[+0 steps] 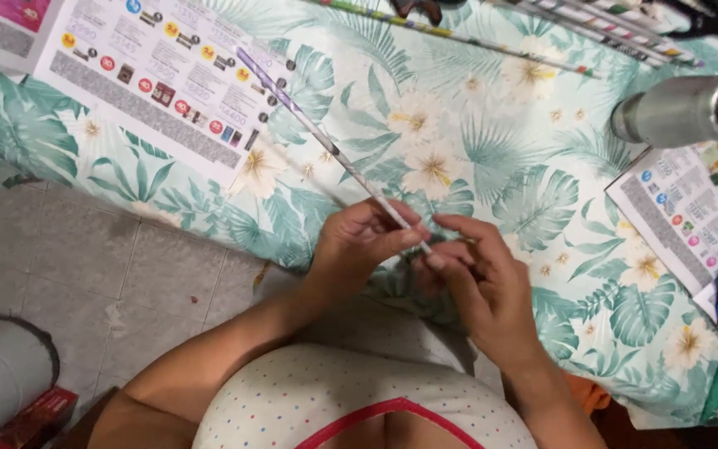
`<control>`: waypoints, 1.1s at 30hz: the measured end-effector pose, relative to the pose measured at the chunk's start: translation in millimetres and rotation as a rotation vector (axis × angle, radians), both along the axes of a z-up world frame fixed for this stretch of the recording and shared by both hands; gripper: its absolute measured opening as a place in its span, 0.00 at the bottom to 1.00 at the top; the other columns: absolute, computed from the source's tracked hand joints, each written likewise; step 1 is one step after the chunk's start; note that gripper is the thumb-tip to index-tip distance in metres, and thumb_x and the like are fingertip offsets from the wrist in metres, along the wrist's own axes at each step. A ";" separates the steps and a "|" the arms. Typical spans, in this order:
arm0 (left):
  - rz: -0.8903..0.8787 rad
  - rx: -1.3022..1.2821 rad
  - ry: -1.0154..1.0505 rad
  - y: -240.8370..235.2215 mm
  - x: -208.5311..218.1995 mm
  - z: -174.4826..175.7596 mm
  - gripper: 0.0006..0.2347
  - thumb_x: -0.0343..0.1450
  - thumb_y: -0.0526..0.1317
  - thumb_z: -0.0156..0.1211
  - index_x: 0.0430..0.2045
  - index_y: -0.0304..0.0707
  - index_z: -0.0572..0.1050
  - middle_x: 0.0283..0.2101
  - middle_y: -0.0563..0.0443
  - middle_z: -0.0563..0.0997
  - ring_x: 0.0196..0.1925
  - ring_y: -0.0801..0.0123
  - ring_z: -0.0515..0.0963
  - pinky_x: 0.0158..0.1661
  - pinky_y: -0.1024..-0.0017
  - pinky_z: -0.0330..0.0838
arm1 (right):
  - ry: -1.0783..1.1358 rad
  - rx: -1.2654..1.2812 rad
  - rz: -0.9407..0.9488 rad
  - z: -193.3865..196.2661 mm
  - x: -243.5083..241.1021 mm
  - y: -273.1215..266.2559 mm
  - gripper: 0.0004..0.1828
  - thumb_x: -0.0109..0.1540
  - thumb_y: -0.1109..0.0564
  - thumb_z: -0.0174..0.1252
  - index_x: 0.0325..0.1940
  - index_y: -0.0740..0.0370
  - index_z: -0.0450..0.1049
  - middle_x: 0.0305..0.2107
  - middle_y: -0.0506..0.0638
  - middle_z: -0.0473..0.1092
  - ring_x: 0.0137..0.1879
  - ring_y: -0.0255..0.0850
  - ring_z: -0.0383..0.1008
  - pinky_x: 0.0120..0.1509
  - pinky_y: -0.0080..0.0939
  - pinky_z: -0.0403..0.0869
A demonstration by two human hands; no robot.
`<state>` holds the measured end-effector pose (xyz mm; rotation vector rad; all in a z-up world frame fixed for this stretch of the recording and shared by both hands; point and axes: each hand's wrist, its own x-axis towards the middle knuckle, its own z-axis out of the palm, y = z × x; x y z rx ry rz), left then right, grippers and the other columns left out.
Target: Rolling thin strips of paper into sticks and securing the ends with glue for use in crafts.
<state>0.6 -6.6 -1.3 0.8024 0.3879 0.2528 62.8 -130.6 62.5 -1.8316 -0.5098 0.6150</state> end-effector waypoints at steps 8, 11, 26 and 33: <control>-0.171 0.135 0.164 11.1 0.1 -12.4 0.07 0.55 0.29 0.65 0.21 0.29 0.74 0.23 0.46 0.78 0.27 0.71 0.76 0.31 0.75 0.71 | 0.598 0.158 -0.063 -11.4 5.2 -10.9 0.28 0.52 0.64 0.54 0.56 0.66 0.59 0.21 0.59 0.73 0.13 0.40 0.68 0.11 0.35 0.68; -0.054 0.184 0.220 14.6 0.7 -22.0 0.04 0.58 0.29 0.61 0.20 0.34 0.71 0.25 0.47 0.77 0.29 0.67 0.77 0.32 0.73 0.71 | 0.258 -0.050 -0.116 -2.5 1.2 -14.6 0.29 0.51 0.61 0.59 0.55 0.60 0.62 0.26 0.51 0.72 0.24 0.35 0.69 0.25 0.32 0.70; 0.007 0.043 -0.102 30.6 6.7 -40.5 0.08 0.56 0.22 0.58 0.23 0.30 0.71 0.24 0.40 0.74 0.27 0.57 0.78 0.31 0.66 0.74 | 0.511 0.060 0.133 25.1 39.1 -14.1 0.17 0.60 0.58 0.43 0.53 0.64 0.60 0.24 0.50 0.74 0.17 0.32 0.58 0.21 0.30 0.62; 0.048 0.151 -0.050 34.1 23.6 -32.0 0.05 0.61 0.26 0.56 0.27 0.30 0.69 0.27 0.40 0.73 0.31 0.60 0.76 0.34 0.70 0.73 | -0.166 -0.024 -0.035 -8.3 38.0 -22.1 0.18 0.56 0.57 0.56 0.50 0.59 0.64 0.25 0.44 0.74 0.28 0.33 0.76 0.32 0.31 0.75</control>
